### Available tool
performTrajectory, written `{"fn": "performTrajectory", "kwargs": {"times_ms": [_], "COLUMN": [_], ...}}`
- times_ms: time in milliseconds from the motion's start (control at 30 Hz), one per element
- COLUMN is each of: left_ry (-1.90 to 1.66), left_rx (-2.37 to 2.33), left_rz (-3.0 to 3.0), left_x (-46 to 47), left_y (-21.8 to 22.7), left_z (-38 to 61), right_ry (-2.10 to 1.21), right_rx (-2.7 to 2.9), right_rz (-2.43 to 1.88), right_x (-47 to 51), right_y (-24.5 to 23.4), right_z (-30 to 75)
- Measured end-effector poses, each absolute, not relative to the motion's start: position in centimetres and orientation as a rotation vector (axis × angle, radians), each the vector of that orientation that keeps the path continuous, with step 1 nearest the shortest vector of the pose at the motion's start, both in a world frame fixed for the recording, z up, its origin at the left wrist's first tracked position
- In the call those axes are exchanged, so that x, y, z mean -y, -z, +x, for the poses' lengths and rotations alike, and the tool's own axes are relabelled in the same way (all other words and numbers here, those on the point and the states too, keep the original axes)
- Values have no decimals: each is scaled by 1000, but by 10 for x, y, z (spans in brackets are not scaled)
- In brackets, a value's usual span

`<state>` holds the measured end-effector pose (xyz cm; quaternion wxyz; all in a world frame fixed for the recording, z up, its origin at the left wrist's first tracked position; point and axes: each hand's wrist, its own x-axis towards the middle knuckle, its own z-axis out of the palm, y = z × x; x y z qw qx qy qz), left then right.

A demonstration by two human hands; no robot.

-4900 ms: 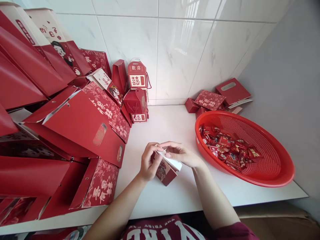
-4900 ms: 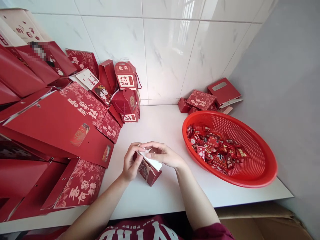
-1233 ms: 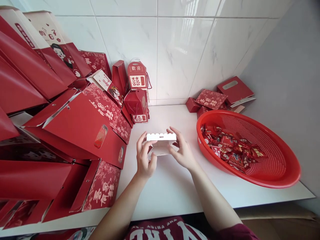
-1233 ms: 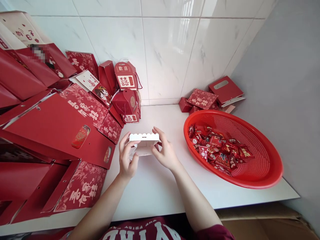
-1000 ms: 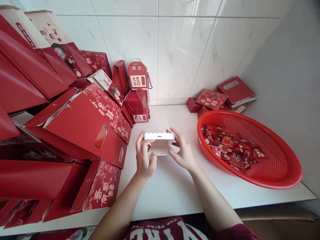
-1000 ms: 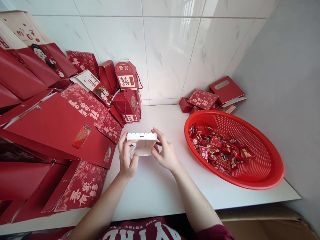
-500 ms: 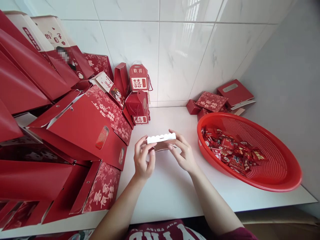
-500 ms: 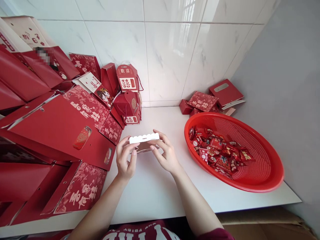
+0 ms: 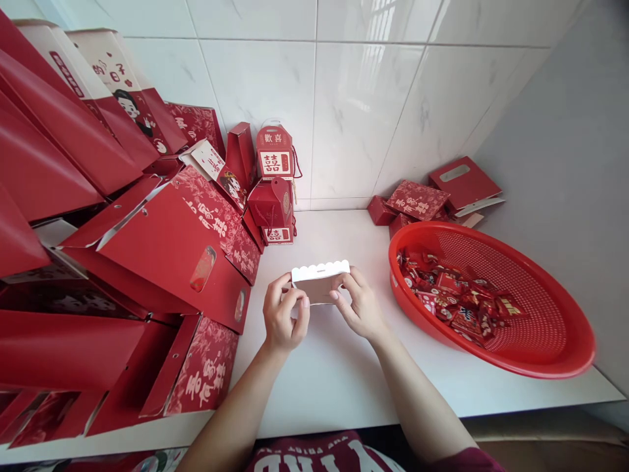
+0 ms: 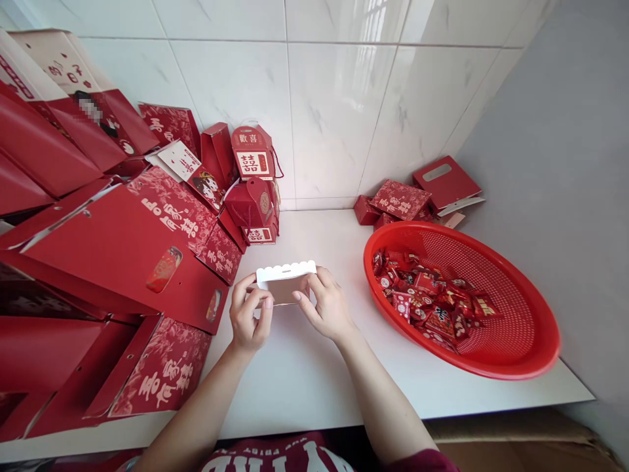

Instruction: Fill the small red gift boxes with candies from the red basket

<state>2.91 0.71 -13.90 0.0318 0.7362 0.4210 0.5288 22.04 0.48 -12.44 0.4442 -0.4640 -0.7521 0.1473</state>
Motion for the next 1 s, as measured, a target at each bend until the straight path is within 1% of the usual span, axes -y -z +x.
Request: {"fn": "performTrajectory", "kwargs": {"times_ms": [533,1000], "left_ry": [-1724,-1697], "left_rx": [-1253,-1244], "left_rz": [2245,2222], "left_x": [-6,-8], "left_y": [139,139], "left_z": [27,28], "right_ry": [-271,-260], "right_rx": [1909,1930], "right_rz": [-1123,-1118], "right_x": [-6,-6], "right_y": [129,128], "right_z": [221,220]}}
